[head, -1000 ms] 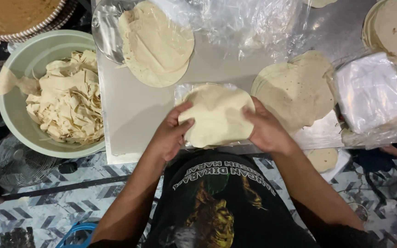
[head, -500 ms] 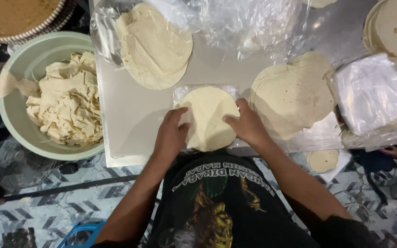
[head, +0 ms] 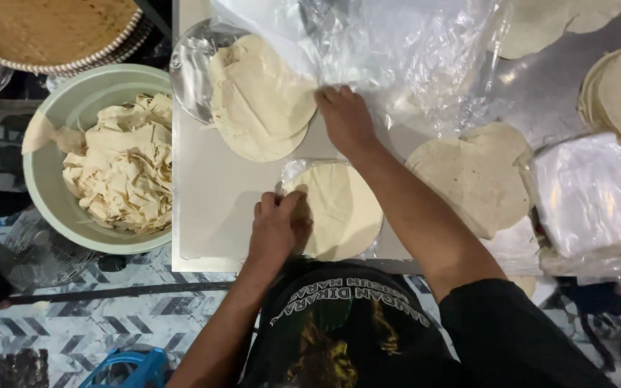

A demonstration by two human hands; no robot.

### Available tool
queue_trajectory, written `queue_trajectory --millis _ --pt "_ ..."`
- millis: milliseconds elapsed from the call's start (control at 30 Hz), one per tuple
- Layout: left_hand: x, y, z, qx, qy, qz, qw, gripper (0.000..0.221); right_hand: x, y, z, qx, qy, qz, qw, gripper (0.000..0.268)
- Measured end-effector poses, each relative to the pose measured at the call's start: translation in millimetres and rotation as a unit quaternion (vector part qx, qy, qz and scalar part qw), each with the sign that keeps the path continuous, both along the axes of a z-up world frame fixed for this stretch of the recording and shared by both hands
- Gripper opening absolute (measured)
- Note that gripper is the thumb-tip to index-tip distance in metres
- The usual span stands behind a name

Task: The person peels individual thin circular dough sheets from stacks and places them into plastic bags by hand on a metal table.

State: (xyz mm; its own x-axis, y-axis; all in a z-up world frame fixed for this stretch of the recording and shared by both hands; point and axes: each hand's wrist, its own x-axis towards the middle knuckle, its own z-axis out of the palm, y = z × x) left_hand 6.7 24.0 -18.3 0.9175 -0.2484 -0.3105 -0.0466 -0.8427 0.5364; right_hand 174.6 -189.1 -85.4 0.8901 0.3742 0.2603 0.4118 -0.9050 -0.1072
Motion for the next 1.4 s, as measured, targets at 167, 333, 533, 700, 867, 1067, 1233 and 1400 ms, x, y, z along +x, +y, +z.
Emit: queue_trajectory --millis 167,333,533,700,867,1067,1233,1400 --pt "-4 1 -3 -0.027 -0.034 0.021 0.999 0.054 -11 -20 -10 0.074 -0.057 0.026 0.995 0.012" --pt "10 2 -3 -0.203 -0.090 0.118 0.968 0.047 -54 -26 84 0.333 0.029 0.017 0.942 0.021" --pt "39 -3 43 -0.411 0.036 0.160 0.897 0.143 -113 -21 161 0.688 0.256 -0.156 0.660 0.005" --pt "36 -12 42 -0.543 0.027 0.148 0.826 0.016 -139 -18 172 0.623 0.233 -0.261 0.699 0.008" --pt "38 -28 29 -0.583 0.183 0.286 0.738 0.009 -140 -28 159 0.655 0.244 -0.293 0.653 0.012" --pt "55 -27 7 -0.539 0.162 0.366 0.741 0.010 -152 -39 149 0.714 0.462 -0.271 0.450 0.083" --pt "103 -27 -23 -0.495 0.133 0.414 0.752 0.015 -174 -38 114 0.740 0.401 -0.207 0.499 0.033" --pt "138 -12 11 -0.560 0.312 0.399 0.655 0.071 -185 -34 143 0.759 0.311 -0.224 0.526 0.031"
